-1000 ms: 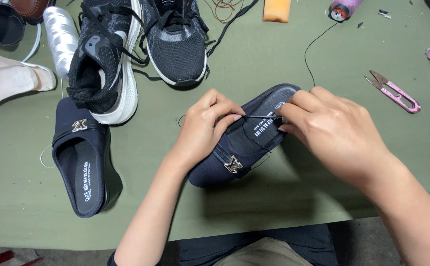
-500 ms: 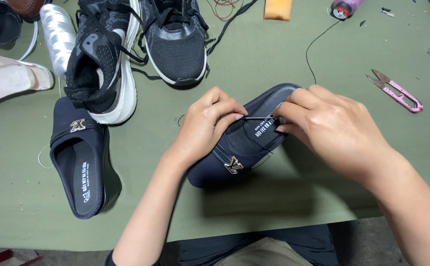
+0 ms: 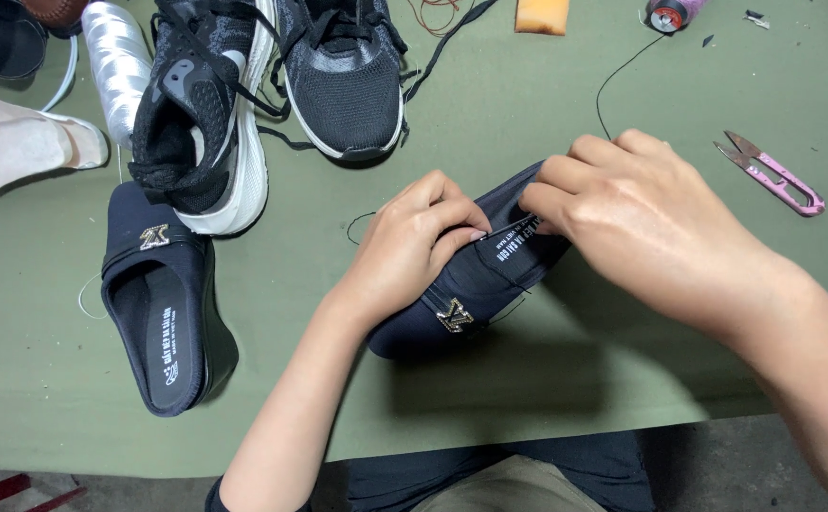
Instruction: The person uses a stitching awl and thread to sew the sole of a dark blue slip-on shoe. They repeatedly pierce the sole, pull the thread through, and tighten the stitches while holding the shoe steady on a workbench.
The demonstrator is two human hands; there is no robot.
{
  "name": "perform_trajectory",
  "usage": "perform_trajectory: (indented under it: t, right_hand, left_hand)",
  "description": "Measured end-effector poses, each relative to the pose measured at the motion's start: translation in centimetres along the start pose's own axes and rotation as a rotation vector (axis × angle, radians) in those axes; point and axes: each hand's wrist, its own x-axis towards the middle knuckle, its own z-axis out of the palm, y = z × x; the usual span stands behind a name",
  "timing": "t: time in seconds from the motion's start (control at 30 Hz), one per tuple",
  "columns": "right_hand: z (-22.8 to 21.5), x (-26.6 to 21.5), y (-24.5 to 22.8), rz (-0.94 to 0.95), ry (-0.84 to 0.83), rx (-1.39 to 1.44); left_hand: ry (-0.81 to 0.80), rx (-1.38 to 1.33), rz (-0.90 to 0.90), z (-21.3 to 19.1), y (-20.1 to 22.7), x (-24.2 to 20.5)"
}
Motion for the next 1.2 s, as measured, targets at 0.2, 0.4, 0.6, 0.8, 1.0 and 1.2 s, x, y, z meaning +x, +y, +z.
perform_trajectory:
  t: [0.2, 0.4, 0.6, 0.8, 1.0, 1.2]
  right_hand:
    - [0.3, 0.5, 0.7, -0.063, -0.034, 0.026]
    - [0.9, 0.7, 0.0, -0.03, -0.044, 0.154]
    - [0.4, 0.6, -0.2, 0.063, -0.125, 0.23]
    - [0.8, 0.1, 0.1, 0.066, -0.057, 0.247]
    - [0.7, -0.2, -0.1, 0.12, -0.076, 0.246]
    - [0.5, -0.6, -0.5, 0.197, -0.092, 0.233]
  left_hand:
    - [-0.015, -0.011, 0.011, -0.1, -0.2, 0.0]
    - [0.012, -0.044, 0.027, 0.0, -0.7, -0.3]
    - [-0.01, -0.062, 0.02, -0.4, -1.0, -0.5]
    - [0.033, -0.073, 0.052, -0.5, -1.0, -0.7]
    - [0.021, -0.077, 0.022, -0.4, -1.2, -0.8]
    - [0.036, -0.073, 0.005, -0.2, -1.2, -0.8]
